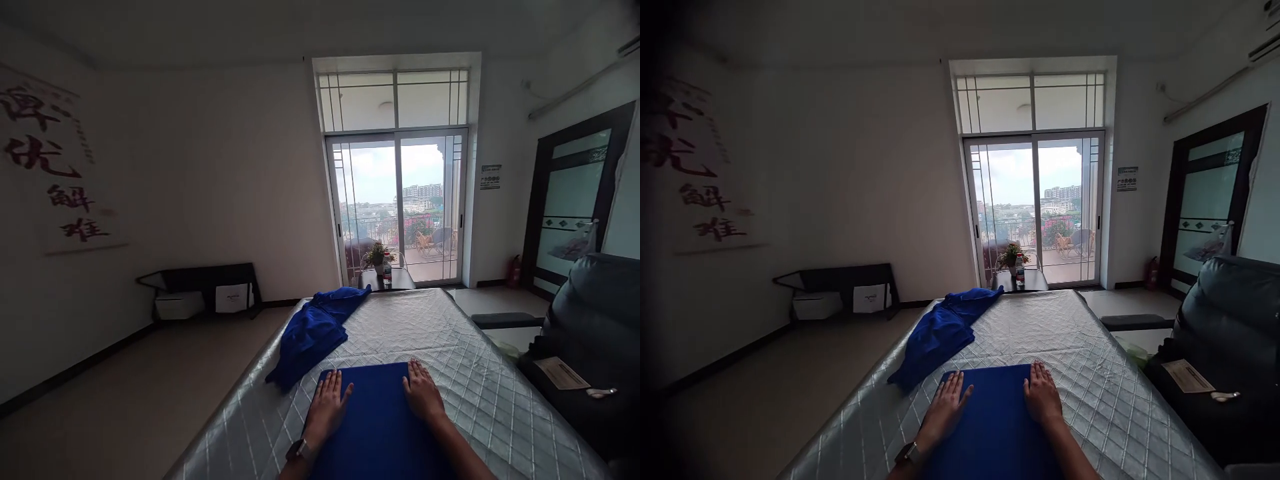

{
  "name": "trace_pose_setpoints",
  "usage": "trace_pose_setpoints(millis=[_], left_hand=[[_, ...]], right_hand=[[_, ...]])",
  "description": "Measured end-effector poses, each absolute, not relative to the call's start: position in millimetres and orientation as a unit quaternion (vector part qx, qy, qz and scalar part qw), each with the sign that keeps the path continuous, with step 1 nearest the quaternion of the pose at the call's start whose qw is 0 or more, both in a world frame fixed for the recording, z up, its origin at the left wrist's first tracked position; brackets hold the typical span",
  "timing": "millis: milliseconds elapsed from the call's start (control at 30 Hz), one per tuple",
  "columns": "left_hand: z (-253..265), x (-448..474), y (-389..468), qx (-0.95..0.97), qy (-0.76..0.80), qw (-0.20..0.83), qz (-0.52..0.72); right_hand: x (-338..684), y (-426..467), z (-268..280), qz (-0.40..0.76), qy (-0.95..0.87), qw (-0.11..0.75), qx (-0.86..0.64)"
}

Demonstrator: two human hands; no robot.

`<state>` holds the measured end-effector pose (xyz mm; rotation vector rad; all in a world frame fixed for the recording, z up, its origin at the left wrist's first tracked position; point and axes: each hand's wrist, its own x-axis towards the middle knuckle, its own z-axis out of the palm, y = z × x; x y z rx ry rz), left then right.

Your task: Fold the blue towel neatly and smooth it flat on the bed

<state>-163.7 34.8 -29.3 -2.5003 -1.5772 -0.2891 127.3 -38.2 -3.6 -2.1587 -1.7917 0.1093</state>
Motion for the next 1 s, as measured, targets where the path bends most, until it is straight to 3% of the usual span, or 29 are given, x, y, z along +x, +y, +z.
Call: trace_pose_setpoints(millis=[133,433,1000], left_hand=[[-22.7,-137.9,34.0,-0.83,-0.538,0.098,-0.107],[7.0,-31.7,-1.7,-0.869,-0.471,0.011,-0.151],[6.6,-89.1,2.0,-0.852,-0.493,-0.05,-0.172]], right_hand=[[125.7,-37.9,-3.1,0.048,-0.626,0.176,-0.758],[124.8,-44.3,6.4,0.05,-0.635,0.165,-0.753],[127.9,-37.5,2.4,0.026,-0.641,0.109,-0.759]])
